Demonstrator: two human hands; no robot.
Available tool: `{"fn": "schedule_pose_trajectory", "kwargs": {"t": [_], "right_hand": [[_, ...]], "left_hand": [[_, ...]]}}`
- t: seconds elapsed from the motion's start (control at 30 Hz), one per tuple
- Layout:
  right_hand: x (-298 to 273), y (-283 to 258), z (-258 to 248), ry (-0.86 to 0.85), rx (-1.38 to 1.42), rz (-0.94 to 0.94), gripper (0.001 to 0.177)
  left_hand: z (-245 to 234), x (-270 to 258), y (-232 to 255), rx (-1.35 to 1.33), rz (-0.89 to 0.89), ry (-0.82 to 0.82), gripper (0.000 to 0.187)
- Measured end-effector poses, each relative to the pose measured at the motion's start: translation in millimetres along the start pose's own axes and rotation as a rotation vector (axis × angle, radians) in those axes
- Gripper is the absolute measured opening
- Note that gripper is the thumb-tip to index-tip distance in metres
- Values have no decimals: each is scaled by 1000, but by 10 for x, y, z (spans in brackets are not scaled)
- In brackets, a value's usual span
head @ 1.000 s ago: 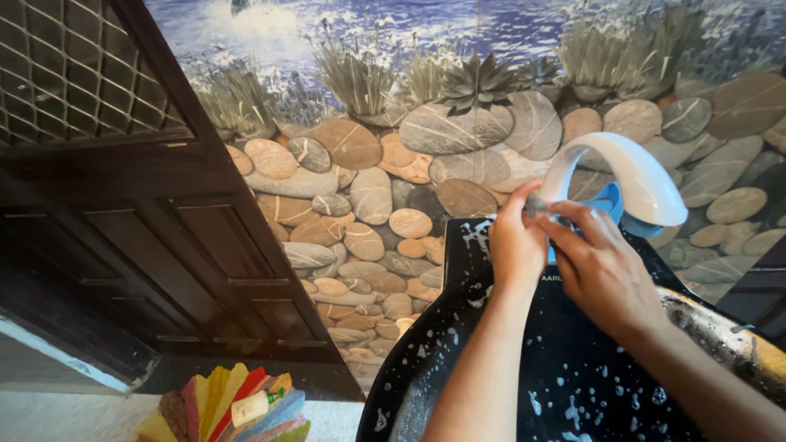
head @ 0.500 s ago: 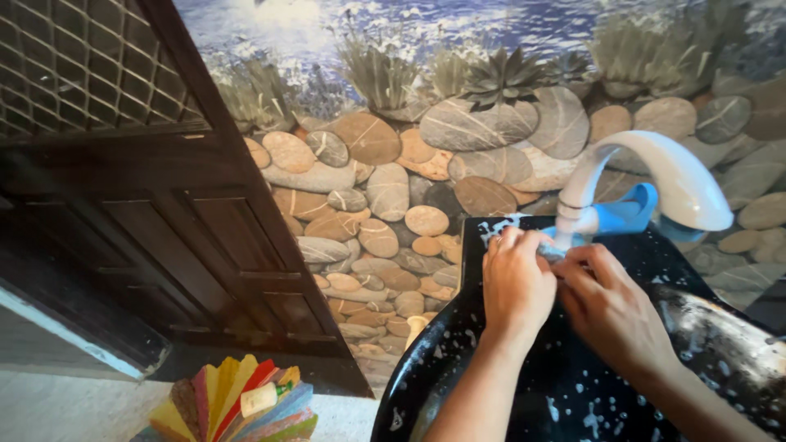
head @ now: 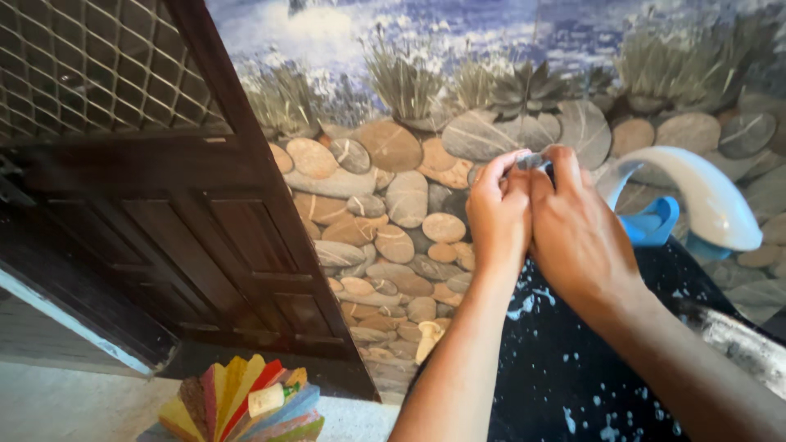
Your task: The person cleans a black pedestal sink with a cloth and soapy water, wiping both the inner basin and the outer pedestal column.
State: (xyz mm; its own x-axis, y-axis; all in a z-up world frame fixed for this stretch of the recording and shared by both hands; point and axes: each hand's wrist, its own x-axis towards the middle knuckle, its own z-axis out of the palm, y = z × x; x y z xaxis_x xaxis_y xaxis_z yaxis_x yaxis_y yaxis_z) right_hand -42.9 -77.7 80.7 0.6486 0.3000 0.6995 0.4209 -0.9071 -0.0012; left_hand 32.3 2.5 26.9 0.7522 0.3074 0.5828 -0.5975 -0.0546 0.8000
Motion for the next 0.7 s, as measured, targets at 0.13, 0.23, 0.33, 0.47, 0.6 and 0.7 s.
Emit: {"fn": "schedule_pose_trajectory", "kwargs": {"t": [0.13, 0.23, 0.33, 0.47, 0.6, 0.7], "right_hand": [[300, 64, -158, -86, -184, 48, 31], [596, 359, -249, -95, -214, 61, 25], [950, 810, -295, -358, -275, 121, 20], [1165, 1295, -162, -448, -197, -113, 22], [1062, 1775, 152, -768, -135, -89, 22], [1065, 2069, 351, -959, 77, -161, 28]], "left_hand": [[138, 333, 110, -134, 100, -36, 21], [338, 576, 229, -125, 43, -74, 19], [490, 668, 307, 109, 303, -15, 16], [537, 666, 304, 594, 489, -41, 12], [503, 495, 20, 634, 721, -258, 23], [516, 334, -252, 618, 561, -422, 21]]}}
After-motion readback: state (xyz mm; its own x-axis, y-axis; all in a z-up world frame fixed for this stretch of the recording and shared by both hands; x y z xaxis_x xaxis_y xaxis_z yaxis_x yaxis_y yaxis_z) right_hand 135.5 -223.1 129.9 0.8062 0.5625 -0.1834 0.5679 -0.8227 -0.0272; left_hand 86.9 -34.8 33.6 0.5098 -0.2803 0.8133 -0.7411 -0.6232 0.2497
